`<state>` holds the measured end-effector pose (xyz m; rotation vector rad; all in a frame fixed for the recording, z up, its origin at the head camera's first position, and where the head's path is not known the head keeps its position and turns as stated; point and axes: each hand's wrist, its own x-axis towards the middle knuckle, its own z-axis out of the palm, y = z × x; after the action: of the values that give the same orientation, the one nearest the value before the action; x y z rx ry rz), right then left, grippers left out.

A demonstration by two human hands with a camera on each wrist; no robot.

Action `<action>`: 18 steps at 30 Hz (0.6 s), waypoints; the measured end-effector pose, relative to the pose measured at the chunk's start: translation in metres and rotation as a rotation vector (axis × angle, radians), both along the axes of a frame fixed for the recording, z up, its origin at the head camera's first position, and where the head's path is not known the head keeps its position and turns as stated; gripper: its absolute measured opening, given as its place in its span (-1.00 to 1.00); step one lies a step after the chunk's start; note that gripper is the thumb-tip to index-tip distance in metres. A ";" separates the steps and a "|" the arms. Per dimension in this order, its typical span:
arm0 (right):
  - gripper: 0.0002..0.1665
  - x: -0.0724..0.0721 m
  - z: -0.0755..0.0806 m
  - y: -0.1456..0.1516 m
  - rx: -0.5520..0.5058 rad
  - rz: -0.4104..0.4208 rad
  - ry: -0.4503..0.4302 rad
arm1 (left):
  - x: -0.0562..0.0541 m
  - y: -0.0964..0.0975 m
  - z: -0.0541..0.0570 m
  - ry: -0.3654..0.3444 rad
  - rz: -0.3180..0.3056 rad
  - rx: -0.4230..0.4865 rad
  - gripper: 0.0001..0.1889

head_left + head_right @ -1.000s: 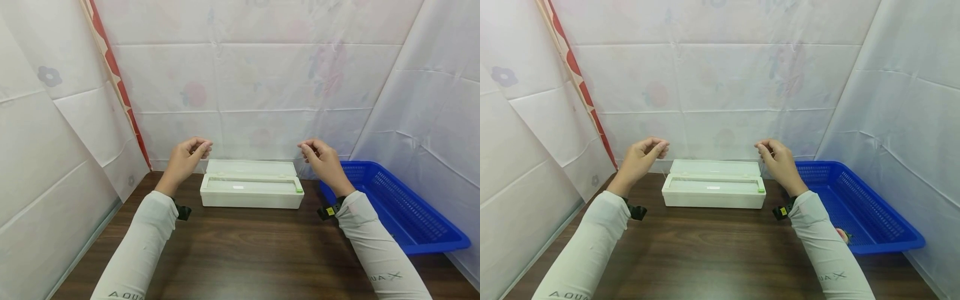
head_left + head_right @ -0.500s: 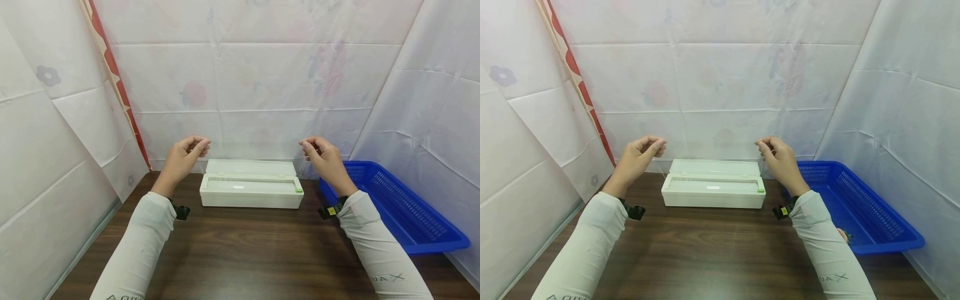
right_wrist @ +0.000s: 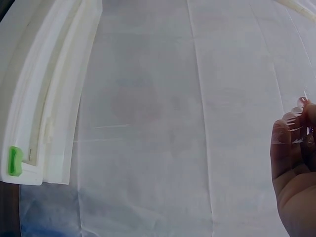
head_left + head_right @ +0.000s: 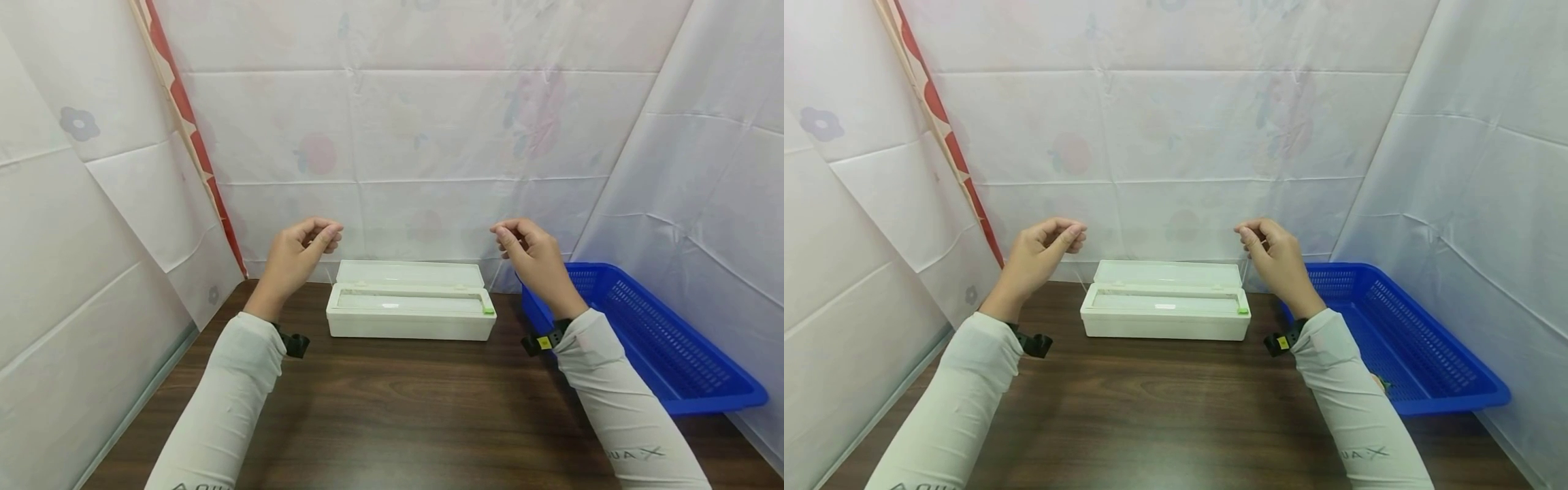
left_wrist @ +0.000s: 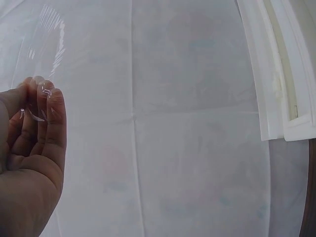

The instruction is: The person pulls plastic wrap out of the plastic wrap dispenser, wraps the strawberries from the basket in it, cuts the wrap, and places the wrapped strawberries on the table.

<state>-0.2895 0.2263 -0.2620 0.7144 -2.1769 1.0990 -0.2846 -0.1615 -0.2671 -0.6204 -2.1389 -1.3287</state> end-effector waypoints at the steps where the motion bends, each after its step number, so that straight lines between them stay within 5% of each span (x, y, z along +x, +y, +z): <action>1: -0.70 0.000 0.000 0.000 0.001 -0.001 0.001 | 0.001 0.000 0.001 0.001 0.001 0.001 -0.74; 18: -0.71 0.004 0.008 0.001 -0.003 0.002 0.027 | 0.006 0.000 0.008 0.024 0.022 -0.019 -0.74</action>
<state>-0.2854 0.2277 -0.2542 0.7253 -2.1520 1.0877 -0.2788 -0.1612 -0.2587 -0.6154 -2.1357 -1.2838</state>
